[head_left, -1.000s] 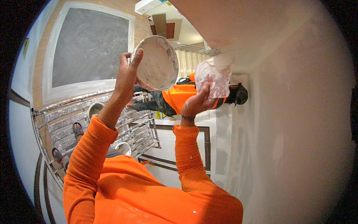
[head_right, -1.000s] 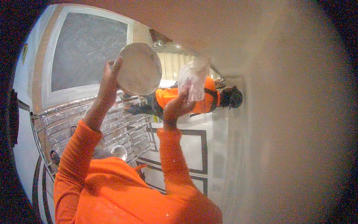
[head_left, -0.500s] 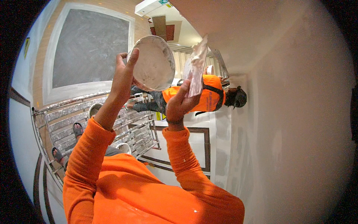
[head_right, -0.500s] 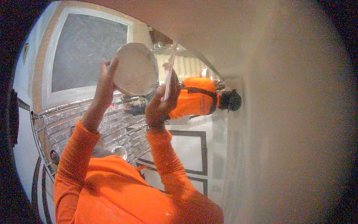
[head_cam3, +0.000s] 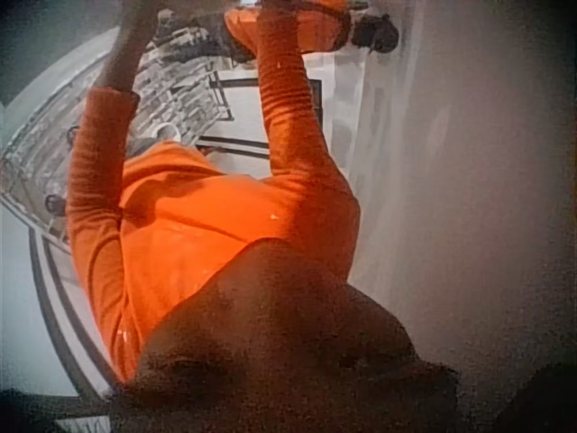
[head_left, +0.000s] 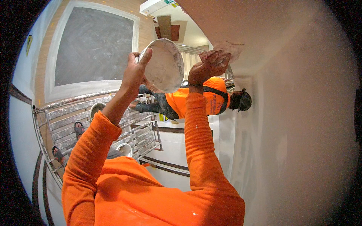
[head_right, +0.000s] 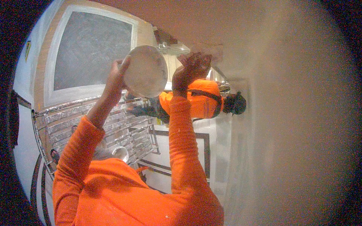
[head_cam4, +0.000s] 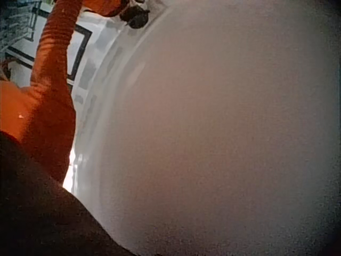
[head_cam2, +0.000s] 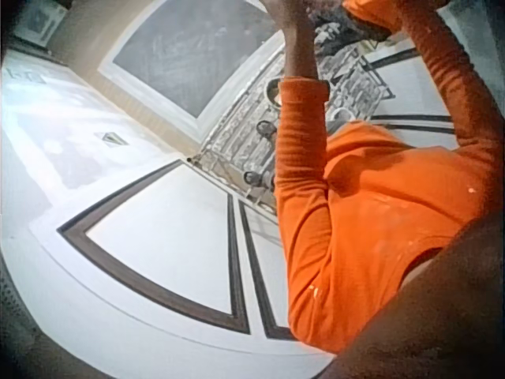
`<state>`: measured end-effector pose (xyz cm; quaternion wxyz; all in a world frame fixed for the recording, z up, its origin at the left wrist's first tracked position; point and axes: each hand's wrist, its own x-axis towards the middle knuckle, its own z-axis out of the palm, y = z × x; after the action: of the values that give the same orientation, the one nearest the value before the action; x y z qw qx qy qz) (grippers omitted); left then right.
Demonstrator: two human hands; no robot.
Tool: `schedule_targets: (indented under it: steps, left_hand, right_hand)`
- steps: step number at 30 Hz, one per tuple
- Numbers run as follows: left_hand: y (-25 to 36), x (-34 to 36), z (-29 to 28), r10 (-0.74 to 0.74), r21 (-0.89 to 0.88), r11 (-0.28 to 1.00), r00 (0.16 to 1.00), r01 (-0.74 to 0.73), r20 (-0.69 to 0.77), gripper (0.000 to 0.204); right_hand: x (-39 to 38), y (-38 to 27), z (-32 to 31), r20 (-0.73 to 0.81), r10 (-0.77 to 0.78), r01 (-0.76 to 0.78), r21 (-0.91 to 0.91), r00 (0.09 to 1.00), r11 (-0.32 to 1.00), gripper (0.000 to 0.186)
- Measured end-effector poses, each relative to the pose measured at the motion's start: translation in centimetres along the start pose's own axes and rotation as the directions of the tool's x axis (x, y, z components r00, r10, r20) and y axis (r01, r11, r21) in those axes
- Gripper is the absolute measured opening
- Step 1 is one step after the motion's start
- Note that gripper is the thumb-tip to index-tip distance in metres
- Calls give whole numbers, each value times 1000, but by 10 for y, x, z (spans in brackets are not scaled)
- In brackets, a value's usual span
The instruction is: The person stands on a scaffold and uses a trowel to scoop plaster from a hawk and apply it to a wall. They repeatedly smooth the plaster on the wall surface and scrape excess material back onto the hawk.
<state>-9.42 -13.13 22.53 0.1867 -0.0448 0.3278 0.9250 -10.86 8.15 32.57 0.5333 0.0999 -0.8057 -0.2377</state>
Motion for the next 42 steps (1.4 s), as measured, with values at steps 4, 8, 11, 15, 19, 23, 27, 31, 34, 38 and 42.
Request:
schedule_targets:
  steps: [4, 8, 11, 15, 19, 23, 27, 31, 34, 38, 42]
  left_hand:
    - [1, 5, 15, -6, -34, 999, 1000, 7, 26, 74]
    - [-9, 10, 20, 32, -43, 999, 999, -30, 33, 75]
    - [-16, 13, 23, 22, -29, 999, 999, -22, 29, 75]
    - [-8, 4, 37, 4, 39, 999, 1000, -5, 20, 73]
    - [-21, 11, 41, 17, -49, 999, 998, -14, 58, 72]
    - [-24, 8, 27, 42, -54, 998, 998, -40, 39, 72]
    - [-10, 0, 15, 63, -41, 997, 998, -63, 11, 73]
    - [-12, -1, -15, 96, -46, 994, 995, -98, -32, 78]
    - [-12, -7, -30, 34, -15, 999, 999, -34, -30, 72]
    - [-22, -3, -39, 43, -28, 999, 997, -44, -62, 78]
    - [-15, -11, -25, 36, -50, 998, 998, -39, -58, 77]
  right_hand:
    - [-30, 21, 2, 156, 145, -140, -40, 977, 989, 54]
    - [-55, 8, -38, 218, 69, -78, 31, 973, 996, 56]
    - [-59, -12, -68, 195, 211, -257, 255, 958, 932, 49]
    - [-47, -18, -89, 190, 565, -581, 467, 802, 667, 44]
    - [-3, -14, -65, 149, 664, -614, 567, 732, 549, 50]
    - [24, -64, -67, 27, 659, -613, 397, 752, 683, 48]
    - [21, -99, -89, 165, 501, -507, 519, 850, 688, 43]
    - [23, -132, -115, 225, 275, -356, 579, 935, 734, 37]
    - [14, -121, -120, 141, 236, -275, 500, 961, 821, 34]
    - [12, -72, -85, 37, 243, -244, 268, 969, 932, 41]
    - [1, -55, -33, 38, 240, -237, 371, 970, 898, 47]
